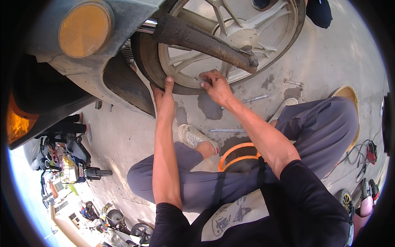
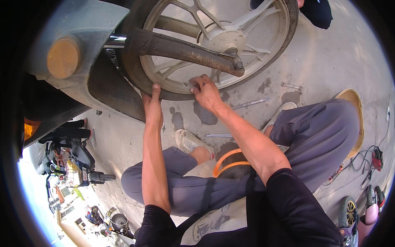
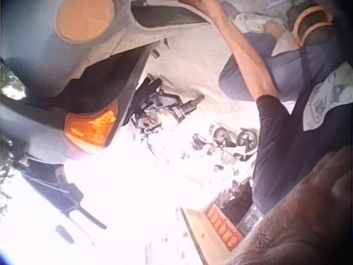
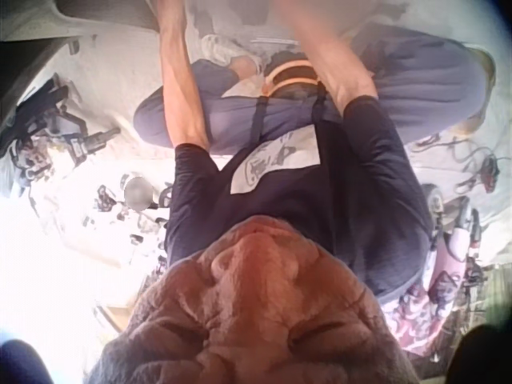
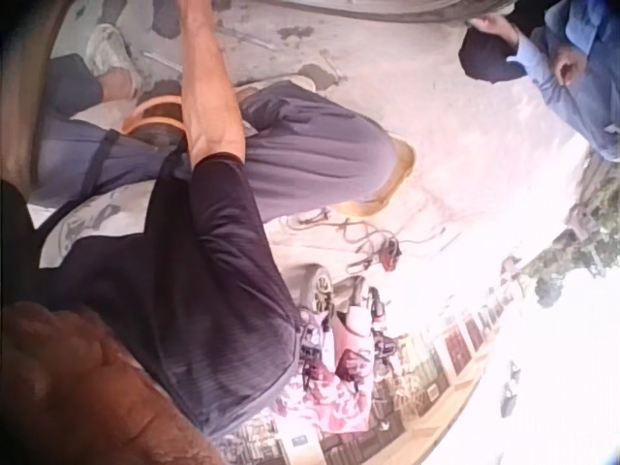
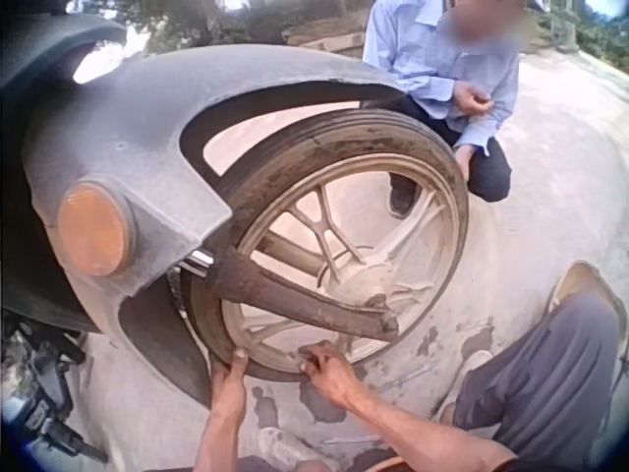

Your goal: The person uses a metal tire lever to pry the tire bead away from the rim of a scooter's front wheel. They repeatedly insert the lever between the tire and rim, working around the circumference to loosen the tire.

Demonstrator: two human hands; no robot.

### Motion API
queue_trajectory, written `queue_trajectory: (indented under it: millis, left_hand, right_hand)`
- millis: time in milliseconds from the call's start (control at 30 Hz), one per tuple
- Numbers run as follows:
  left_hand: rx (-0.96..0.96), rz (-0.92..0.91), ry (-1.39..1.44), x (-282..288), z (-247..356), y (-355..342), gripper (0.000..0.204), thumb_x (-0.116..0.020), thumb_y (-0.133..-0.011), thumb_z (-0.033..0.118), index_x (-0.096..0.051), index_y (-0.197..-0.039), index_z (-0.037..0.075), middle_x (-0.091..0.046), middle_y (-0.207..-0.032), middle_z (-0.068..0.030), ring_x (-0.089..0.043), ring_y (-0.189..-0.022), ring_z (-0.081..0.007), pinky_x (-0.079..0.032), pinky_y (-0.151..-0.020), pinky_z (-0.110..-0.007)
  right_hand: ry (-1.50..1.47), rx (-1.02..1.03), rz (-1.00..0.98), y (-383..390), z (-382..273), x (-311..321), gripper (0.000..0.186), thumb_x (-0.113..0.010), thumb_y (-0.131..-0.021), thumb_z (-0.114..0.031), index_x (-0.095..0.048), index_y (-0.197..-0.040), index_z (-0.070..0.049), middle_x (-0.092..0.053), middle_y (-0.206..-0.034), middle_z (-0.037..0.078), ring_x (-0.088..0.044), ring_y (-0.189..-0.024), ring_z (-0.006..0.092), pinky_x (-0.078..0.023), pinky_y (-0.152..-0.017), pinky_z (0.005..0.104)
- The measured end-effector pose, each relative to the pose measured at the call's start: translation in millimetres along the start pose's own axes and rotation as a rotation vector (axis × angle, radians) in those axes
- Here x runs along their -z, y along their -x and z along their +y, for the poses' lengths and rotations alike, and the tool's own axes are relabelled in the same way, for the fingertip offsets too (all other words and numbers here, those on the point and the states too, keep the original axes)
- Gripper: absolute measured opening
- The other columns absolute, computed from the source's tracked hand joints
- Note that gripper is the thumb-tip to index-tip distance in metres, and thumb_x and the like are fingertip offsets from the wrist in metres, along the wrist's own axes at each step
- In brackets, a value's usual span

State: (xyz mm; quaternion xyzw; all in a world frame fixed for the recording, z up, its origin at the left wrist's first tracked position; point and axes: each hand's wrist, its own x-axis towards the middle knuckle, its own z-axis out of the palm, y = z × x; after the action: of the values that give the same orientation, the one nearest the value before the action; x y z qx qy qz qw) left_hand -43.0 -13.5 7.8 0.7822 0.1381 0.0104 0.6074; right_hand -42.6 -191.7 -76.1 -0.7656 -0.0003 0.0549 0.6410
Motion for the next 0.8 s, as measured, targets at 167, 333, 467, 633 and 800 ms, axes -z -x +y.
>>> queue_trajectory:
  millis: [167,333,467,633,800]
  left_hand:
    - [-0.013,-0.012,0.088,-13.6,3.2,7.7,0.081,-0.061,-0.095,0.037,-0.015,-0.151,0.002,-0.031,-0.151,-0.0137,-0.03,-0.14,-0.0252,-0.023,-0.115,-0.037]
    - [0.039,0.011,0.317,-12.7,-16.5,9.7,0.078,-0.062,-0.094,0.033,-0.015,-0.152,0.012,-0.028,-0.153,-0.0085,-0.03,-0.14,-0.024,-0.024,-0.116,-0.045]
    - [0.129,-0.004,0.349,-14.5,-33.1,16.8,0.073,-0.059,-0.095,0.039,-0.019,-0.152,0.016,-0.026,-0.155,-0.0043,-0.025,-0.143,-0.025,-0.018,-0.117,-0.051]
    - [0.232,-0.011,0.333,-20.8,-48.9,20.3,0.066,-0.055,-0.097,0.042,-0.025,-0.149,0.015,-0.033,-0.151,-0.0043,-0.033,-0.14,-0.0243,-0.029,-0.113,-0.048]
    - [0.29,-0.066,0.293,-17.5,-58.0,22.6,0.064,-0.052,-0.097,0.045,-0.028,-0.147,0.013,-0.037,-0.149,-0.0043,-0.038,-0.136,-0.0233,-0.033,-0.11,-0.049]
  right_hand:
    - [0.004,-0.082,0.047,8.5,-0.7,2.7,0.027,-0.068,-0.083,-0.01,-0.067,-0.109,-0.009,-0.058,-0.109,0.012,-0.06,-0.101,0.0314,-0.049,-0.088,0.0399]
    - [-0.066,-0.106,0.121,8.3,9.6,-3.0,0.027,-0.068,-0.081,-0.008,-0.067,-0.108,-0.011,-0.058,-0.111,0.01,-0.057,-0.106,0.0301,-0.047,-0.091,0.0398]
    - [-0.026,-0.139,0.177,11.3,20.7,0.0,0.028,-0.068,-0.079,-0.007,-0.068,-0.107,-0.014,-0.059,-0.114,0.009,-0.053,-0.112,0.0305,-0.045,-0.094,0.0408]
    - [0.083,-0.167,0.189,9.9,31.6,11.9,0.023,-0.068,-0.079,-0.014,-0.069,-0.102,-0.015,-0.066,-0.106,0.012,-0.055,-0.107,0.034,-0.044,-0.095,0.0424]
    - [0.159,-0.189,0.124,7.4,23.0,27.8,0.019,-0.073,-0.078,-0.027,-0.07,-0.086,-0.01,-0.068,-0.088,0.013,-0.06,-0.092,0.0342,-0.045,-0.085,0.0421]
